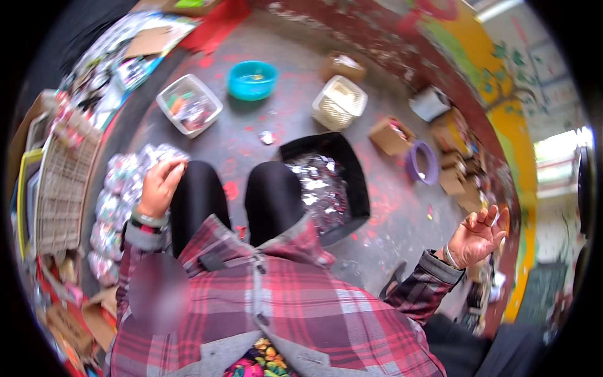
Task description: The person sits on the floor and repeatedly picks up red beaded bracelets from a black tray, places them into small clear plastic bags, and ties the bags shut. The person then places the tied bags onto a pile of previously packaged items.
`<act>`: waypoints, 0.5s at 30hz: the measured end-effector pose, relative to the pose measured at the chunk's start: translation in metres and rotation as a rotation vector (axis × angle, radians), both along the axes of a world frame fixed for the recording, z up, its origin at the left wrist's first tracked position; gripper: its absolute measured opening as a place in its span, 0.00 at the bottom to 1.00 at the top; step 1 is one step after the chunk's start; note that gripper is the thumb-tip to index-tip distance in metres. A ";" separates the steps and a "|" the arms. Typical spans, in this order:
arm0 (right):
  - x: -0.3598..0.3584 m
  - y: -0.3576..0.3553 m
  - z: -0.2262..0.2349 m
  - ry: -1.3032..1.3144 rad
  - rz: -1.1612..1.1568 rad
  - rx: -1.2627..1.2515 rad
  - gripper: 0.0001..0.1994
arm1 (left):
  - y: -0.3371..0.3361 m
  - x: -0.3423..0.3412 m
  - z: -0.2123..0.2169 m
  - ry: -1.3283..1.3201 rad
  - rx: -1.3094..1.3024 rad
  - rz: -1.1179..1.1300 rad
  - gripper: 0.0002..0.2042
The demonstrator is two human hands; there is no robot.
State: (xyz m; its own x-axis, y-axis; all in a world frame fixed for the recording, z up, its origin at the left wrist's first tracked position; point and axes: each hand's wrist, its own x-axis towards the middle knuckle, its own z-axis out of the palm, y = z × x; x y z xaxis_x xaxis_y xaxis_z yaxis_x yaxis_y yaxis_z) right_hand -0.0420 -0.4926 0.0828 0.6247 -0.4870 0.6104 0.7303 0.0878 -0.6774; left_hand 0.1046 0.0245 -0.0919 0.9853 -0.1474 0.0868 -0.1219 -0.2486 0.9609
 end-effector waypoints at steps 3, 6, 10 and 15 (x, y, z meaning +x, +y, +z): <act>-0.052 -0.005 0.020 -0.105 -0.202 0.012 0.25 | -0.048 -0.008 0.010 -0.121 0.113 -0.239 0.07; -0.071 0.003 0.023 -0.153 -0.332 0.054 0.28 | -0.084 -0.014 -0.003 -0.179 0.196 -0.454 0.06; -0.068 0.011 0.022 -0.135 -0.359 0.098 0.30 | -0.107 -0.024 -0.027 -0.180 0.342 -0.609 0.08; -0.065 0.006 0.019 -0.106 -0.379 0.132 0.35 | -0.110 -0.029 -0.034 -0.124 0.508 -0.679 0.10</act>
State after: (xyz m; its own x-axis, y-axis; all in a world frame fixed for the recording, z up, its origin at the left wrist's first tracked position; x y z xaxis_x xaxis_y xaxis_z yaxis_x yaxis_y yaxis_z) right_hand -0.1073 -0.4868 0.1017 0.3236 -0.7489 0.5783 0.7928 -0.1190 -0.5978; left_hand 0.0752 -0.0850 -0.1263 0.6568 -0.7525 -0.0486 -0.4971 -0.4806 0.7224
